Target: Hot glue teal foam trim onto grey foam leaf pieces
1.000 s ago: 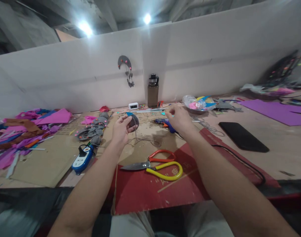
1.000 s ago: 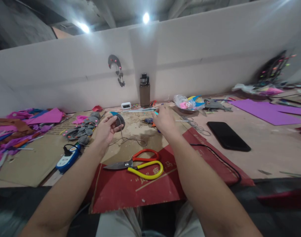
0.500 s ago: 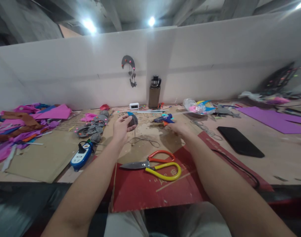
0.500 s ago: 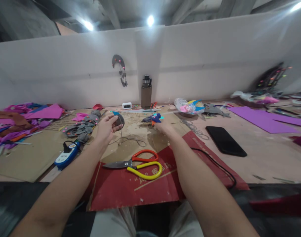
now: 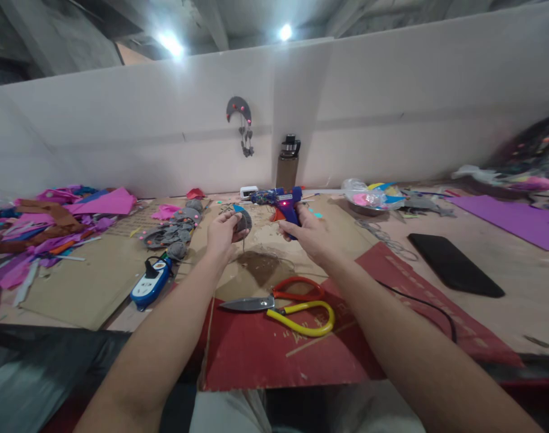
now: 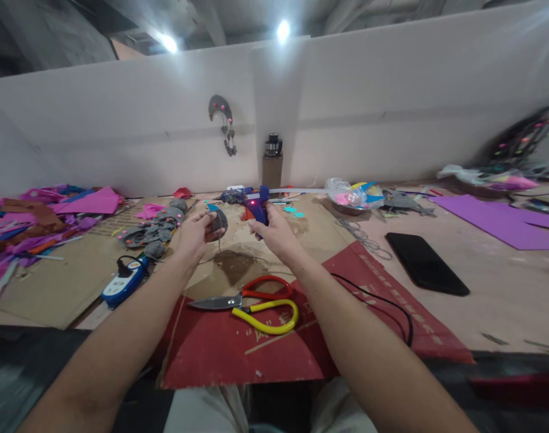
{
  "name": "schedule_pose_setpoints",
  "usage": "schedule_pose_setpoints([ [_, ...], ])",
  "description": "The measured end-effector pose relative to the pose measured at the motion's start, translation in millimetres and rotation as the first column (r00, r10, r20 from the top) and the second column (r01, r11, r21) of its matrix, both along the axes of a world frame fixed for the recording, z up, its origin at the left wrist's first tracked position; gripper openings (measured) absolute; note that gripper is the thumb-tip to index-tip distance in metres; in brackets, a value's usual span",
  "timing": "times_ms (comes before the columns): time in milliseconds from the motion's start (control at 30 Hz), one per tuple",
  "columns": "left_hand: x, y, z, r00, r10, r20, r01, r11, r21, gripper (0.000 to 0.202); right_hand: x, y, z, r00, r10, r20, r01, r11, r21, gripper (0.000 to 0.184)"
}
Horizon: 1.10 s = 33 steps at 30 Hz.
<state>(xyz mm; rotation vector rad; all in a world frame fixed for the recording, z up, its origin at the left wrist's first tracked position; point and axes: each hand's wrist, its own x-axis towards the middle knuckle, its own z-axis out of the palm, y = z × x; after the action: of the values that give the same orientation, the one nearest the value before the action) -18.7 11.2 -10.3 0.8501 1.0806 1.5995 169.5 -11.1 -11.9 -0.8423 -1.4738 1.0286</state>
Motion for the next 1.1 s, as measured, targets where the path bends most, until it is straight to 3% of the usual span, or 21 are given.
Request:
schedule_pose_setpoints([
  [200,1,-1,-0.8,1.000,-0.004,-0.012,0.004,1.000,0.018,0.022,-3,-3,-0.8,0.951,-0.215,0.221,0.148,0.947,0.284,0.034],
  [300,2,-2,0.3,1.000,0.003,-0.023,-0.003,1.000,0.016,0.024,-4,-4,-2.1,0.927,-0.261,0.268,0.162,0.926,0.341,0.036],
  [600,5,-3,2.3,0.998,0.030,-0.047,-0.030,1.000,0.005,0.016,-5,1,-11.8,0.902,-0.251,0.351,0.116,0.925,0.363,0.027],
  [1100,5,-4,2.5,0.994,0.035,-0.100,-0.032,0.999,0.039,0.019,-7,-4,-7.8,0.883,-0.277,0.379,0.125,0.917,0.379,0.029],
])
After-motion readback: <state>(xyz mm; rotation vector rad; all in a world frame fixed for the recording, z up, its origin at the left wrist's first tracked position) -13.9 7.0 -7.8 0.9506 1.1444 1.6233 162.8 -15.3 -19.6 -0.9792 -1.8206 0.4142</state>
